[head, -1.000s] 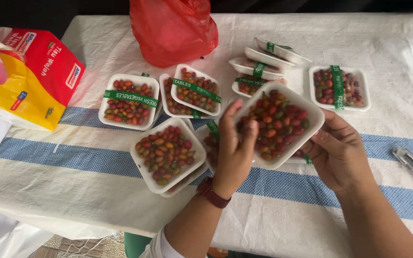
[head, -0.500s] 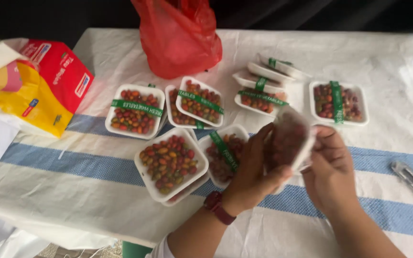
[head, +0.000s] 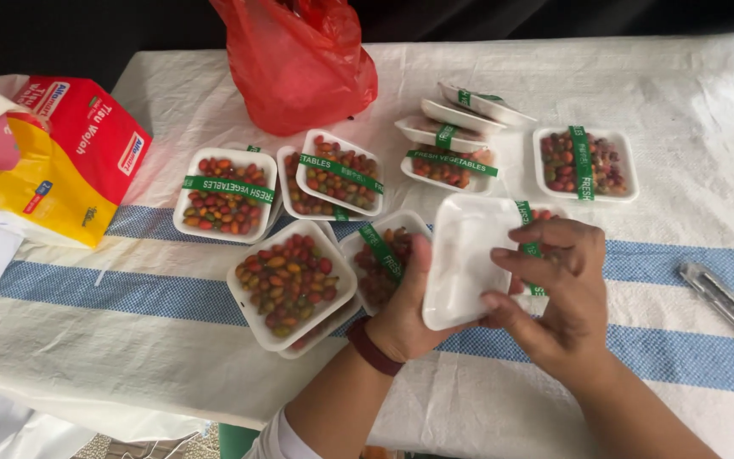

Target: Packaging small vegetables into trays and sealing them with plastic wrap

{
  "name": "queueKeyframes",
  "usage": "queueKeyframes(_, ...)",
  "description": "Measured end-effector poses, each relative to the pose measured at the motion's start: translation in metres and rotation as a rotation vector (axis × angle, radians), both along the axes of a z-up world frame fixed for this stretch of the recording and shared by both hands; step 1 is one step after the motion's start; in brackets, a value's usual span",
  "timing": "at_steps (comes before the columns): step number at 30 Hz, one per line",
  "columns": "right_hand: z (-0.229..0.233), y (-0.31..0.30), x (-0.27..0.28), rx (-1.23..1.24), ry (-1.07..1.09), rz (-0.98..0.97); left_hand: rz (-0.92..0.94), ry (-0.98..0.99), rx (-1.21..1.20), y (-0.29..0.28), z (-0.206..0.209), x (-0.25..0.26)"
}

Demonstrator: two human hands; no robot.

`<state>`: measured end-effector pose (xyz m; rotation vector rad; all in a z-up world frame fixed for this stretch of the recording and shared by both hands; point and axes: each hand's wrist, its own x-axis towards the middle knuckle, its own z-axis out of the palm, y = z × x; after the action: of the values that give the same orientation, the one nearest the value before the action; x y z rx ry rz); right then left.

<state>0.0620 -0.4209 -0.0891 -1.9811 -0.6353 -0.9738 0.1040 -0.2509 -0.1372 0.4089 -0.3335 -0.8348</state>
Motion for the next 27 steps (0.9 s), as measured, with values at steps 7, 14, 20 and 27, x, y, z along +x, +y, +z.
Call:
queueKeyframes(7, 0.014, 0.000, 0.002, -0.195, 0.023, -0.065, -0.081, -0.072, 0.262, -0.004, -0.010, -0.004)
queueKeyframes(14, 0.021, -0.001, -0.001, -0.170, -0.084, -0.057, -0.230, -0.070, 0.480, -0.005, -0.007, -0.005)
queueKeyframes(20, 0.008, 0.001, 0.002, -0.027, -0.190, -0.025, -0.174, -0.293, 0.488, -0.006, 0.020, -0.006)
queueKeyframes(27, -0.007, -0.020, -0.003, 0.425, 0.104, 0.104, -0.398, -0.053, 0.175, -0.002, -0.022, 0.001)
